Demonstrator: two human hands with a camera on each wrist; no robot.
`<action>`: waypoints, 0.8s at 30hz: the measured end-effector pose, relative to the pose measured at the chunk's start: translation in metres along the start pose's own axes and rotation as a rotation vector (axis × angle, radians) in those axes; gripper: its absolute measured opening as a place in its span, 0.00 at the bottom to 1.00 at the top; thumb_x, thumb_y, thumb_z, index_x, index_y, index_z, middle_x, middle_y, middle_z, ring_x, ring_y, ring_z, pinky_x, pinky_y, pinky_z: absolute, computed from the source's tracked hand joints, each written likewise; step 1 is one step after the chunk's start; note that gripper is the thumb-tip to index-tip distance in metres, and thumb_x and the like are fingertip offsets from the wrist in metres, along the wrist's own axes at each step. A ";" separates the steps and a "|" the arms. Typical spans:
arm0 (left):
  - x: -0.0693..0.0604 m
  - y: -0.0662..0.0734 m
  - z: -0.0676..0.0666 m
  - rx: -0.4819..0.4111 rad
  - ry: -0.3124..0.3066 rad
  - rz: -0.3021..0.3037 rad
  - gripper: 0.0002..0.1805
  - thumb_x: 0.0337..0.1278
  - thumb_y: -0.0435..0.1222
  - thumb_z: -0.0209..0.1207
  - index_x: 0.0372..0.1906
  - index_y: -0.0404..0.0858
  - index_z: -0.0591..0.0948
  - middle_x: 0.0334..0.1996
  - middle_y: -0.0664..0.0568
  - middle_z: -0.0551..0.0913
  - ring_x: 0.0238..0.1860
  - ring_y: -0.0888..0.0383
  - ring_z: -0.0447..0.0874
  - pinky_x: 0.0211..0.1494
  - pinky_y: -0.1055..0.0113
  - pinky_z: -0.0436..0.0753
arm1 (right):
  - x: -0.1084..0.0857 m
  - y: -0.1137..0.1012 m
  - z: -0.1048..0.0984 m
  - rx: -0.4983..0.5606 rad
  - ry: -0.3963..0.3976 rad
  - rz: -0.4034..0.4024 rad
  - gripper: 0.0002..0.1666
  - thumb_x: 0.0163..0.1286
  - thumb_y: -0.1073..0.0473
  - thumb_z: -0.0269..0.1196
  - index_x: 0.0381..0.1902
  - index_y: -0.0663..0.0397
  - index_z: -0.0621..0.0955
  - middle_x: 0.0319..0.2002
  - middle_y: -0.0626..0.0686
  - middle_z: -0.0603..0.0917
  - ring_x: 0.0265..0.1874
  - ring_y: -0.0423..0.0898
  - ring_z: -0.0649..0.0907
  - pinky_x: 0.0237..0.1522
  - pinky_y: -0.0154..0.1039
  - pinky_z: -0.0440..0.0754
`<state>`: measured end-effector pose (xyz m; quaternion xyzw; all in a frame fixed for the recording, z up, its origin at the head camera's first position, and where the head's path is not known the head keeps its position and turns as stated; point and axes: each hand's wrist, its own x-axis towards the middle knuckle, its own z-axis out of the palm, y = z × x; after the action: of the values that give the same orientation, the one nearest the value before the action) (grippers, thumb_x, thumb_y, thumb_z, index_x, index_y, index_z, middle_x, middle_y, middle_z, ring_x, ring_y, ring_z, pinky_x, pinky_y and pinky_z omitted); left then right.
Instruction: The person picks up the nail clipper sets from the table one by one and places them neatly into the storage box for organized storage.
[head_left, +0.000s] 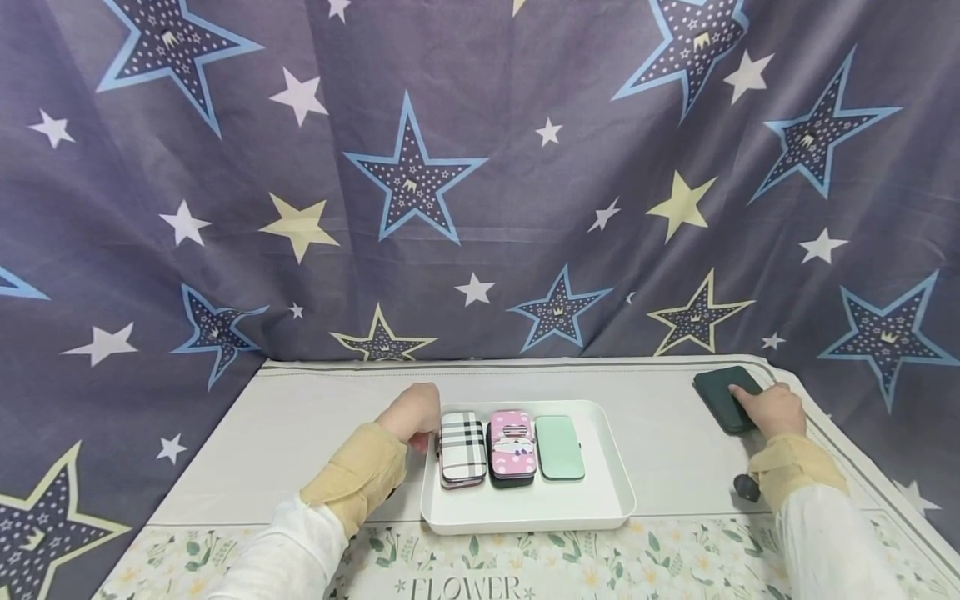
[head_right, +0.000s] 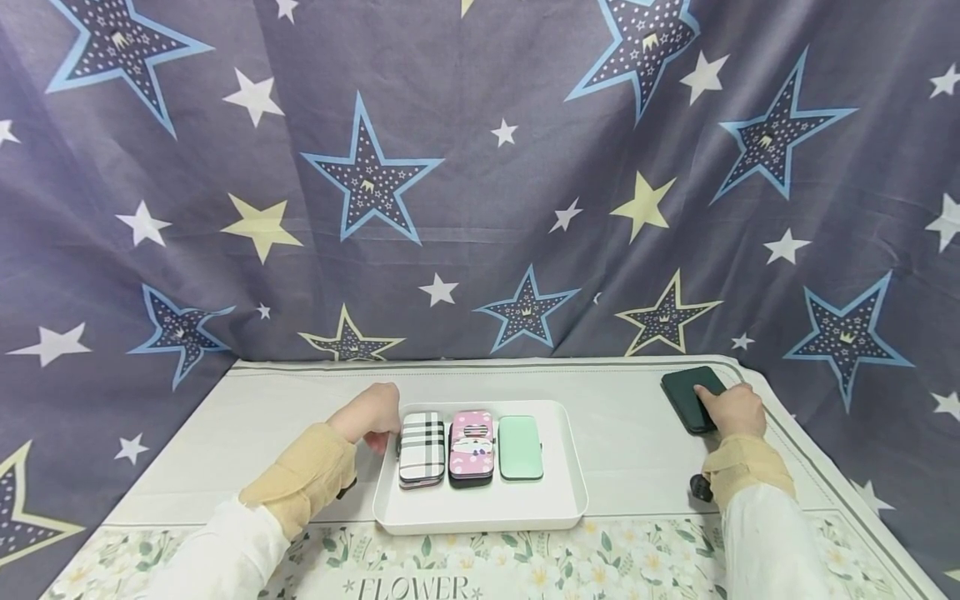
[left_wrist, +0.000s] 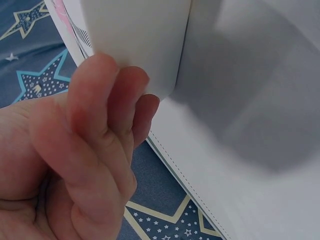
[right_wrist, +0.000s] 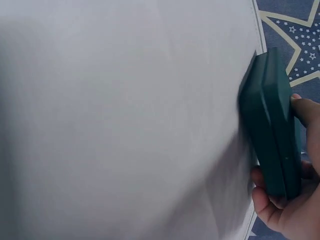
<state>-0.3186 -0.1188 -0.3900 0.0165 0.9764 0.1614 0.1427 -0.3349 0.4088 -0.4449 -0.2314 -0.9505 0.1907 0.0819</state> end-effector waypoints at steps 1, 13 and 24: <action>0.000 0.000 0.000 0.000 0.000 -0.001 0.08 0.45 0.20 0.56 0.33 0.17 0.78 0.07 0.45 0.78 0.05 0.59 0.74 0.10 0.73 0.79 | 0.000 -0.001 -0.001 0.006 0.005 0.001 0.49 0.65 0.37 0.52 0.48 0.89 0.64 0.40 0.83 0.72 0.41 0.74 0.77 0.40 0.59 0.81; -0.002 0.001 -0.001 -0.004 0.004 0.006 0.10 0.46 0.20 0.56 0.35 0.16 0.77 0.07 0.45 0.78 0.06 0.60 0.75 0.10 0.74 0.78 | 0.003 -0.001 -0.007 -0.008 0.036 -0.067 0.40 0.67 0.45 0.53 0.43 0.88 0.67 0.39 0.82 0.74 0.42 0.73 0.77 0.44 0.59 0.79; -0.001 0.000 0.000 -0.018 0.006 0.005 0.09 0.44 0.20 0.56 0.35 0.17 0.78 0.07 0.45 0.79 0.05 0.59 0.74 0.09 0.74 0.77 | 0.001 0.002 -0.008 0.125 0.056 -0.064 0.31 0.66 0.45 0.56 0.38 0.75 0.72 0.40 0.74 0.77 0.40 0.67 0.77 0.43 0.57 0.76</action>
<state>-0.3174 -0.1187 -0.3899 0.0170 0.9753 0.1706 0.1394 -0.3332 0.4136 -0.4383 -0.2006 -0.9409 0.2406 0.1288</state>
